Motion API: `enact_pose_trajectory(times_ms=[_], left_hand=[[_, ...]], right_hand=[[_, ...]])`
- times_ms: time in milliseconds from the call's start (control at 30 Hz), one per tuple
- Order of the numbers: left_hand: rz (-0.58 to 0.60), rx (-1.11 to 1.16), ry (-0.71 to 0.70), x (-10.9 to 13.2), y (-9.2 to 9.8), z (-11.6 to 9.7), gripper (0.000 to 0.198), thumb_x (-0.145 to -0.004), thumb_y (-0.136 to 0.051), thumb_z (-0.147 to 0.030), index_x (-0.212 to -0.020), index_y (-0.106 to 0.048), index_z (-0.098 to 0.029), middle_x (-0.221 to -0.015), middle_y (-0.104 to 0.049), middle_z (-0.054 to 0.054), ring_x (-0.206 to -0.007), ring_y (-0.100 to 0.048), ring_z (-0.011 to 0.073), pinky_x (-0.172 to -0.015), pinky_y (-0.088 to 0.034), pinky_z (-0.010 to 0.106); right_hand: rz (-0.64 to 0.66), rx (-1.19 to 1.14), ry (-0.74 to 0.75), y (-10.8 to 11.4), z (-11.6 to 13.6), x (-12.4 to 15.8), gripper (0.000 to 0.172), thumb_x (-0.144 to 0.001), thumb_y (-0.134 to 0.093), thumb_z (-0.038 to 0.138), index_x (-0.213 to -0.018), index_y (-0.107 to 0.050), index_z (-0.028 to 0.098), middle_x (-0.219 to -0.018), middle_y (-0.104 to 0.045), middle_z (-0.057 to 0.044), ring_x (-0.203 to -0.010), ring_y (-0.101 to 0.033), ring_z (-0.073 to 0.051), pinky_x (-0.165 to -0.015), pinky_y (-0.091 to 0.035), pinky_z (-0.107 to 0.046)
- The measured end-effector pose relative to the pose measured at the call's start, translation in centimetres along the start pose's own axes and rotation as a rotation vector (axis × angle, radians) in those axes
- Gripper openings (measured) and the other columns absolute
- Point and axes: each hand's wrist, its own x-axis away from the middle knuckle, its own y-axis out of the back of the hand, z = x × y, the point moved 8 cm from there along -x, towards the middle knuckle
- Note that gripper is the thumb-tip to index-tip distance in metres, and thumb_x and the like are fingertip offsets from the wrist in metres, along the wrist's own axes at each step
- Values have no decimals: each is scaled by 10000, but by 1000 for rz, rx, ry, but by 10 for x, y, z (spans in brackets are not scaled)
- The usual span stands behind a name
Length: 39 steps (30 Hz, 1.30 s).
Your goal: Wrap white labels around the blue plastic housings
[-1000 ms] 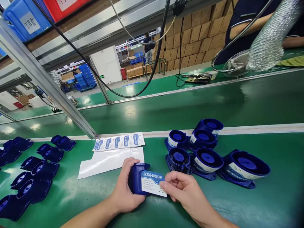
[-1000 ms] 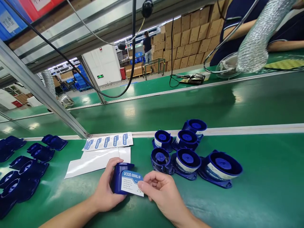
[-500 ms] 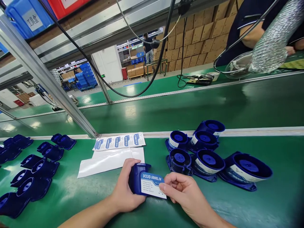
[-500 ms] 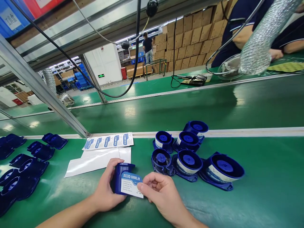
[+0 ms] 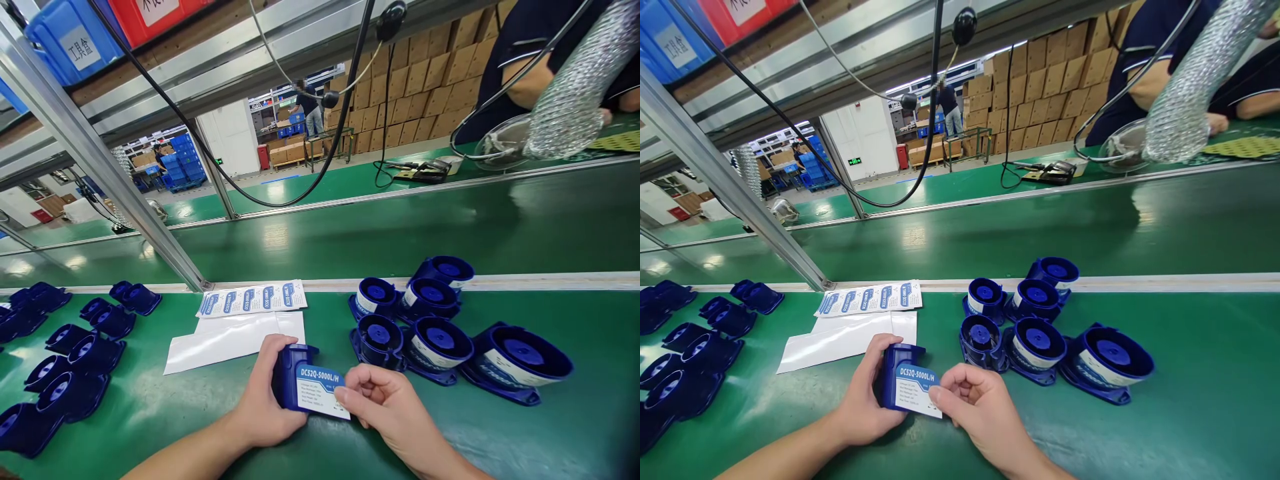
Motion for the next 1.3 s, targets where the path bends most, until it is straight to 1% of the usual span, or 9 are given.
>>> enact_pose_trajectory(times_ms=[133, 300, 433, 667, 833, 1100, 1200, 1300], left_hand=[[-5, -3, 6, 1, 1, 2, 906, -600, -688, -53, -1441, -465, -308, -1342, -483, 81, -1202, -567, 326, -1066, -444, 496], [-1, -9, 7, 1, 1, 2, 896, -613, -688, -60, -1441, -462, -319, -1339, -484, 76, -1199, -572, 323, -1059, -447, 495], [-5, -10, -2, -1, 1, 1, 893, -612, -691, -56, -1438, -465, -308, -1336, -486, 81, -1200, -573, 322, -1055, -451, 489], [-1, -4, 2, 0, 0, 0, 908, -603, -682, -48, -1440, -463, -324, -1330, -483, 73, -1194, -568, 320, -1054, -448, 492], [0, 5, 20, 1, 0, 2, 911, -591, -681, -52, -1432, -467, -329, -1326, -481, 69, -1195, -565, 325, -1062, -444, 503], [5, 12, 18, 1, 1, 4, 940, -573, -676, -40, -1444, -462, -322, -1341, -475, 77, -1223, -554, 335, -1080, -437, 504], [2, 7, 23, 1, 1, 5, 937, -563, -677, -38, -1436, -467, -306, -1344, -479, 85, -1225, -549, 335, -1080, -441, 498], [-1, 4, 22, 1, 1, 4, 924, -567, -685, -40, -1429, -468, -292, -1342, -480, 91, -1221, -550, 336, -1076, -450, 497]], right_hand=[[-6, -8, -6, 0, 0, 0, 496, -688, -958, 595, -651, -684, 183, -560, -583, 24, -502, -433, -108, -514, -292, -261], [7, -13, -5, 0, -2, -1, 498, -701, -952, 593, -653, -677, 181, -559, -573, 26, -507, -427, -105, -521, -286, -259], [50, 8, -9, 0, -6, -3, 502, -723, -934, 608, -664, -676, 182, -565, -576, 23, -509, -423, -108, -519, -295, -260], [81, 26, -14, 1, -12, -6, 499, -735, -924, 620, -674, -687, 186, -566, -587, 18, -505, -435, -109, -510, -315, -257], [10, -4, -7, 2, -5, -2, 500, -703, -947, 605, -664, -681, 184, -566, -586, 23, -514, -429, -107, -518, -305, -256], [-6, -42, -25, 0, 0, -1, 516, -667, -970, 603, -649, -672, 182, -548, -552, 40, -507, -406, -101, -523, -278, -258], [-1, -38, -21, 0, 0, -2, 530, -669, -960, 629, -654, -676, 182, -552, -565, 33, -504, -408, -104, -520, -280, -261], [7, -20, -22, 0, 0, -1, 505, -669, -967, 600, -653, -680, 184, -562, -585, 25, -507, -422, -110, -517, -294, -264]])
